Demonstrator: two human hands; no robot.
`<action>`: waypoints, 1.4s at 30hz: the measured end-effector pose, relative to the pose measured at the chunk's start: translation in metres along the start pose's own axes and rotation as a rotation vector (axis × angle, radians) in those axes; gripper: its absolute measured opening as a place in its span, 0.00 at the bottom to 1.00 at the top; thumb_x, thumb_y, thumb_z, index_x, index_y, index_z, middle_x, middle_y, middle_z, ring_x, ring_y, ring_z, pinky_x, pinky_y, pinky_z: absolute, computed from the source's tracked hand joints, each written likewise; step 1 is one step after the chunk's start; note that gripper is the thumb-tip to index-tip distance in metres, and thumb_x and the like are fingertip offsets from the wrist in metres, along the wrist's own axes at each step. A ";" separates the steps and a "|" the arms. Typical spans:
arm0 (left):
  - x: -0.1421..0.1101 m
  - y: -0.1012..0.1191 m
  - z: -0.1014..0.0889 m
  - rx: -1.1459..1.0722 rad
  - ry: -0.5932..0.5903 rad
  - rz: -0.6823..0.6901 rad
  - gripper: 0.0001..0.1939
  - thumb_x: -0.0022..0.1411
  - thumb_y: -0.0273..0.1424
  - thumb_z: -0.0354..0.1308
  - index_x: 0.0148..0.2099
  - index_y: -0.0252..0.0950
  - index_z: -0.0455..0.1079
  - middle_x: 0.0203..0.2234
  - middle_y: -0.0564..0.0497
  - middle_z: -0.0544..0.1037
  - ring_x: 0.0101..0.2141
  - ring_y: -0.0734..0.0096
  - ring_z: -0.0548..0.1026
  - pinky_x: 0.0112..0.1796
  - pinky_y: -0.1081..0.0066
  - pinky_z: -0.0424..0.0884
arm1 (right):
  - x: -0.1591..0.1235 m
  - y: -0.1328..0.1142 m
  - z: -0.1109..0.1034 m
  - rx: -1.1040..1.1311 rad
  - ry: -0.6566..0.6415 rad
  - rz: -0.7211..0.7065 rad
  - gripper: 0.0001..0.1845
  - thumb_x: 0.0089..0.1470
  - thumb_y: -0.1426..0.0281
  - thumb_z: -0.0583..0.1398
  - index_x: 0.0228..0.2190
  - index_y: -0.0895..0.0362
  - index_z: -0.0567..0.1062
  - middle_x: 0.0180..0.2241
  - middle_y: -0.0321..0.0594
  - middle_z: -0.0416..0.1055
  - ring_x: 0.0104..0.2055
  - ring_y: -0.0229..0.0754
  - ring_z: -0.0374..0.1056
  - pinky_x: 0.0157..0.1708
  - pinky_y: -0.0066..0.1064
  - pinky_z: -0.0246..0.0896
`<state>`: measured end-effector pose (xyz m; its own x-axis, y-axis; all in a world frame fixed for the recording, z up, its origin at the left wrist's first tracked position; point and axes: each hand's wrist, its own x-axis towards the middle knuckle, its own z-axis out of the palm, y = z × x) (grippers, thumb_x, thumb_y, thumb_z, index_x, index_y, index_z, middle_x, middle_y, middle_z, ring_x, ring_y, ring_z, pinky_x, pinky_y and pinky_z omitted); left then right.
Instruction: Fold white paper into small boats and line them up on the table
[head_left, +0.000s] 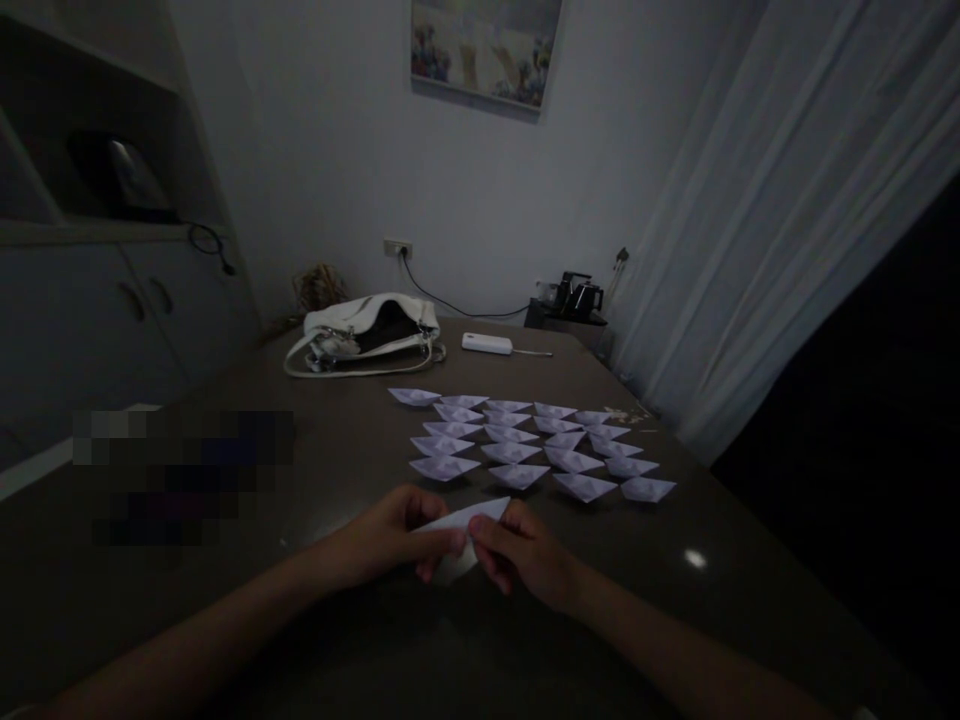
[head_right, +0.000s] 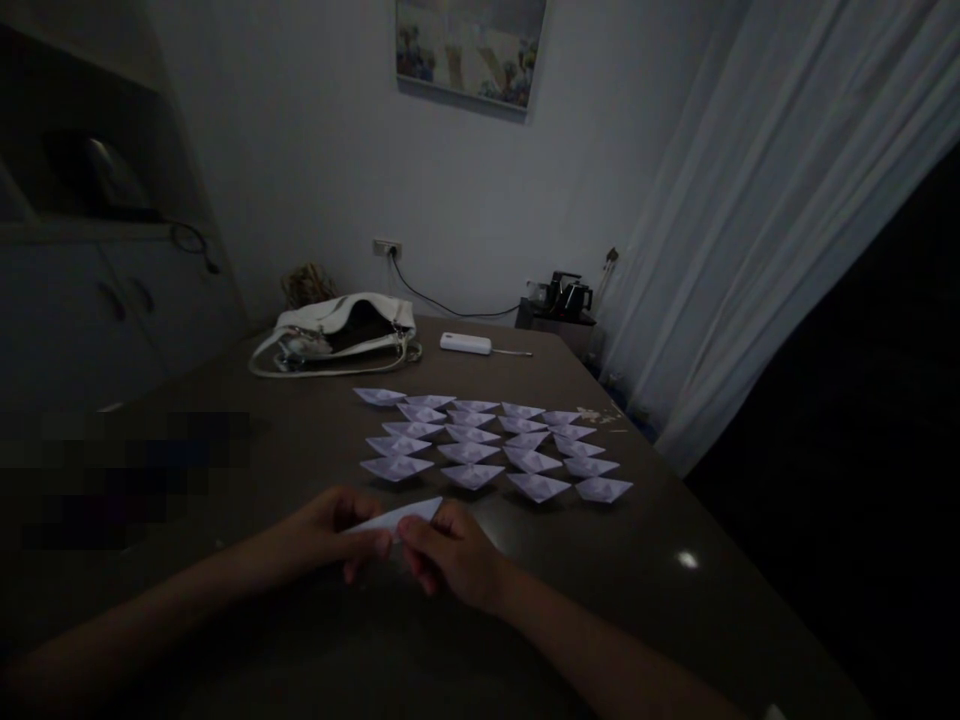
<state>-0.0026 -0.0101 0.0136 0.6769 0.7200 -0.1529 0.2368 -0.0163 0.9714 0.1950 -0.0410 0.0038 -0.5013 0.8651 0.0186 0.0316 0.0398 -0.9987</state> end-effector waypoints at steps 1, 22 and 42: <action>0.000 -0.001 -0.001 0.009 -0.002 0.005 0.23 0.53 0.50 0.63 0.29 0.31 0.72 0.18 0.54 0.71 0.19 0.77 0.66 0.21 0.78 0.61 | 0.000 0.000 -0.001 -0.023 0.012 0.003 0.32 0.52 0.43 0.56 0.15 0.57 0.65 0.12 0.29 0.56 0.12 0.28 0.50 0.12 0.23 0.41; -0.011 0.005 0.009 0.082 -0.086 0.024 0.18 0.54 0.46 0.64 0.32 0.33 0.74 0.26 0.52 0.78 0.22 0.76 0.70 0.24 0.78 0.66 | -0.002 0.008 -0.001 -0.258 -0.114 -0.017 0.35 0.53 0.40 0.53 0.16 0.58 0.68 0.11 0.30 0.57 0.12 0.30 0.51 0.13 0.23 0.44; -0.011 0.011 0.004 0.060 -0.102 0.008 0.21 0.56 0.48 0.61 0.32 0.32 0.73 0.23 0.54 0.74 0.22 0.77 0.68 0.23 0.77 0.64 | -0.003 0.000 0.003 -0.336 0.140 -0.164 0.28 0.57 0.52 0.56 0.14 0.58 0.66 0.13 0.32 0.59 0.16 0.31 0.54 0.17 0.23 0.47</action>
<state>-0.0044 -0.0208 0.0248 0.7455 0.6455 -0.1660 0.2705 -0.0653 0.9605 0.1940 -0.0448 0.0038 -0.4009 0.8926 0.2065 0.2532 0.3245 -0.9114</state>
